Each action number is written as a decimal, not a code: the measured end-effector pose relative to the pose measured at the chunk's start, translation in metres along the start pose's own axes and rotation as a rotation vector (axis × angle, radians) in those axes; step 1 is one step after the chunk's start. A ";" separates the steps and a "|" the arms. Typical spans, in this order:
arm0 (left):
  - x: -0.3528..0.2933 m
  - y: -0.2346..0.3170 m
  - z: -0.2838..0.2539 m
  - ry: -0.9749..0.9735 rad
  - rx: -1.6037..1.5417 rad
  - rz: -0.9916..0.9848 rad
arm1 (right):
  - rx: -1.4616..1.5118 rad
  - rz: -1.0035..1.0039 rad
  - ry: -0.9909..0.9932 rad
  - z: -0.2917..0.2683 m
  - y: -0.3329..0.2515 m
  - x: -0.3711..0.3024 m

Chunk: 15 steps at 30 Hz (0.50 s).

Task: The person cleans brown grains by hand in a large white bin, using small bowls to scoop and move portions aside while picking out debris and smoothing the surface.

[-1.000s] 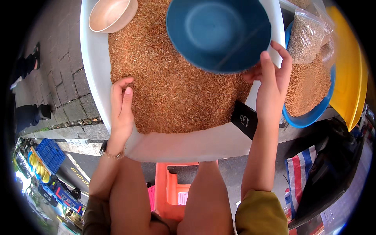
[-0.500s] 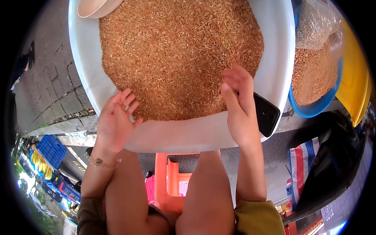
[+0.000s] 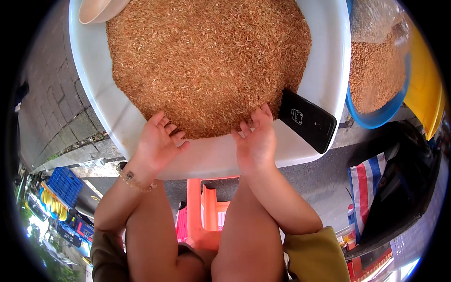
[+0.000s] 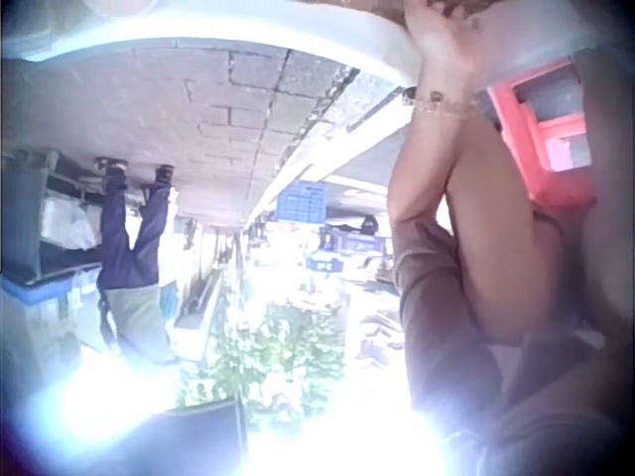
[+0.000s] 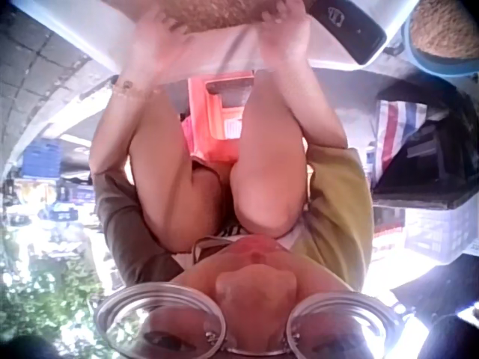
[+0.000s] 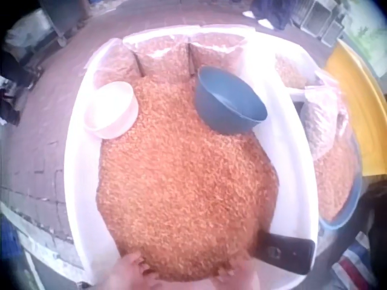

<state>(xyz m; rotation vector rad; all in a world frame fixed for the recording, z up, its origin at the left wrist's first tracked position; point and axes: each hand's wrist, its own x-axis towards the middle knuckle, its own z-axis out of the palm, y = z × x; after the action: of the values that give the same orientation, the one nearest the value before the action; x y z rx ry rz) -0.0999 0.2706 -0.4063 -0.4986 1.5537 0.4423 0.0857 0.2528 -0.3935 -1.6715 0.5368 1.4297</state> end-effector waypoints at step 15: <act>0.023 -0.012 0.014 -0.224 -0.095 0.063 | 0.082 -0.033 -0.121 0.055 0.053 0.012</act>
<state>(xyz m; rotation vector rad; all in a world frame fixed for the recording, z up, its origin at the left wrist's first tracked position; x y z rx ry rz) -0.0825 0.2674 -0.4298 -0.4575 1.3394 0.6023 0.0160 0.2705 -0.4215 -1.5122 0.4914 1.4547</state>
